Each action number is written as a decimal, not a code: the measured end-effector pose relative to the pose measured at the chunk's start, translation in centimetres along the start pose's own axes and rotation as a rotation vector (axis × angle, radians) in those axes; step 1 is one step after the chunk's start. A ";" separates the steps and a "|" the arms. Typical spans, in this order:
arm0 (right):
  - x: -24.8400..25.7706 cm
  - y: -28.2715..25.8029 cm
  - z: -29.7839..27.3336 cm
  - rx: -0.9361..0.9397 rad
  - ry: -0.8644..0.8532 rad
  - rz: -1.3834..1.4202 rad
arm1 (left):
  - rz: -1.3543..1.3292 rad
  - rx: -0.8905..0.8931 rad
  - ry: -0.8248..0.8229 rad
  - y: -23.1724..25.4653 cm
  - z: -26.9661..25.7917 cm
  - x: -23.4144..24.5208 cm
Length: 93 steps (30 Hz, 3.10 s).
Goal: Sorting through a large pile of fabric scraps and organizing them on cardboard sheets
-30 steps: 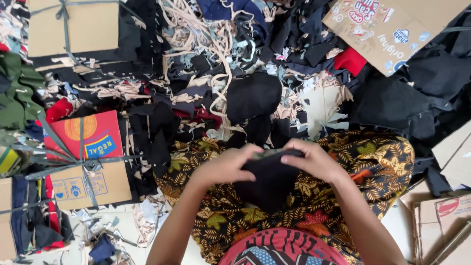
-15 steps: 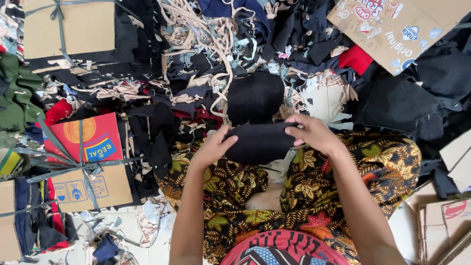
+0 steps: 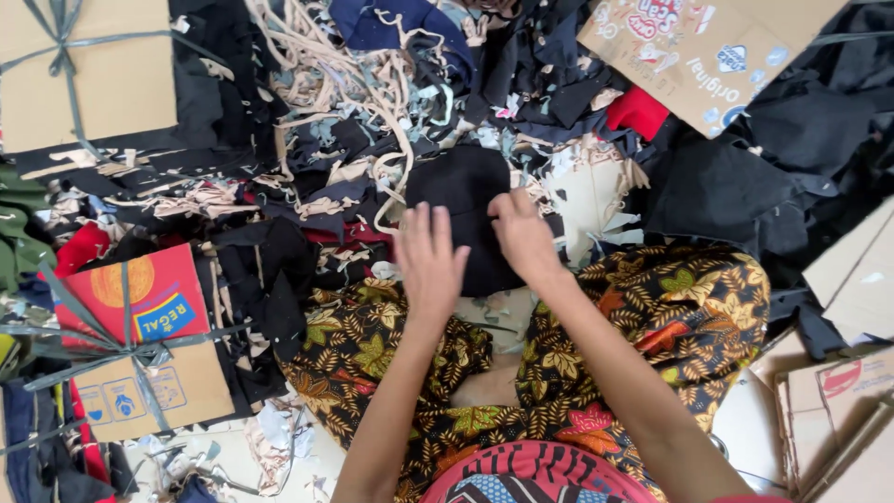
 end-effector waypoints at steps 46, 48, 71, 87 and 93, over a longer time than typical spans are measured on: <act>7.3 11.6 -5.3 -0.417 0.587 1.435 | -1.798 0.381 -0.980 13.1 6.1 2.1; 8.5 7.5 -6.1 -0.534 0.619 1.484 | -1.944 0.546 -0.902 13.5 4.5 2.5; 11.3 -2.3 -10.6 0.082 -0.383 0.735 | -1.286 0.043 -1.354 6.5 -1.6 4.7; 11.0 -0.9 -11.6 -0.211 -0.232 0.949 | -1.005 -0.235 -1.090 1.3 2.7 5.1; 13.9 -3.5 -6.7 -0.235 0.064 1.032 | -1.164 0.129 -0.787 -1.3 7.7 7.5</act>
Point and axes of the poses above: each hand's wrist, its own z-axis towards the middle knuckle, its own x-axis out of the back of the hand, y = z × x, the point moved 5 cm from there along z, towards the middle knuckle, and after that the axes turned 9 degrees about x, right-handed, at the moved point
